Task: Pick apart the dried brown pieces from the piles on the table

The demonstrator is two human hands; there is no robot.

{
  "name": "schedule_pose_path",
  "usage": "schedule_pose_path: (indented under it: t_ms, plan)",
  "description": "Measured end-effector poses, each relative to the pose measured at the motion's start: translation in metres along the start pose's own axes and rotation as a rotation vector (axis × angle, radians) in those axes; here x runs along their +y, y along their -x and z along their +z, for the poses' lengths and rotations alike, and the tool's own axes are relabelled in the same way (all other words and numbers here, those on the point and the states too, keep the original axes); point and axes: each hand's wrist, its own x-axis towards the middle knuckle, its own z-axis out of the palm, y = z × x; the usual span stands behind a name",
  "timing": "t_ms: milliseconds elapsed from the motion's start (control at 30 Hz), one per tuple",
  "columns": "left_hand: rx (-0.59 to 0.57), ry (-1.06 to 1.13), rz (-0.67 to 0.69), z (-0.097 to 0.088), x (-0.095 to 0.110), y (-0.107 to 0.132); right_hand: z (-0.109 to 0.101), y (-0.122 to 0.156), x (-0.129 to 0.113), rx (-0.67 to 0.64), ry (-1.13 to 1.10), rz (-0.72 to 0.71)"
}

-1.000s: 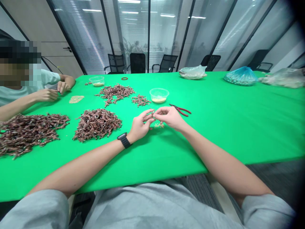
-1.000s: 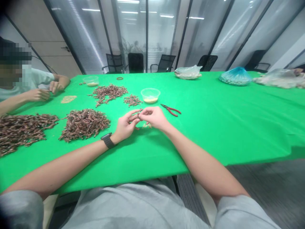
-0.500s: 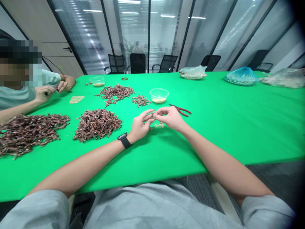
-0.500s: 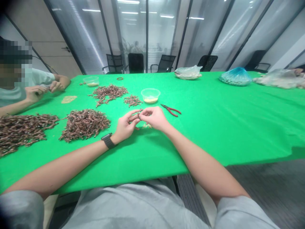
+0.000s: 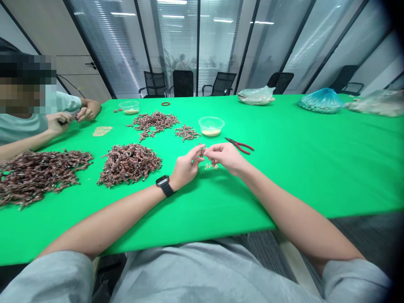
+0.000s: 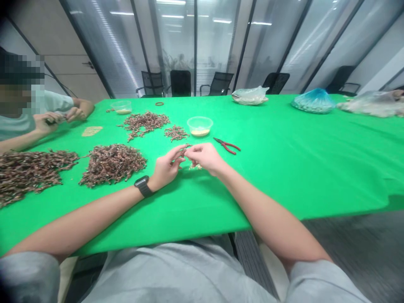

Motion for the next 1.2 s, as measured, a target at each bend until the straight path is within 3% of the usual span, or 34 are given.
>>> schedule_pose_path:
  t_ms: [200, 567, 867, 1200]
  plan:
    - [-0.004, 0.072, -0.053, 0.0001, 0.0009, -0.0007, -0.0039, -0.0013, -0.001, -0.055, -0.131, 0.088]
    - [0.003, 0.339, -0.21, 0.0028, 0.002, -0.0022, -0.0084, -0.001, 0.0028, -0.065, -0.032, -0.061]
    - [0.005, 0.386, -0.234, 0.0034, 0.0024, -0.0028, -0.0043, -0.002, 0.0005, -0.028, 0.013, -0.162]
    - [0.002, 0.372, -0.235, 0.0039, 0.0007, -0.0025, -0.0017, -0.0002, -0.0018, -0.007, 0.048, -0.14]
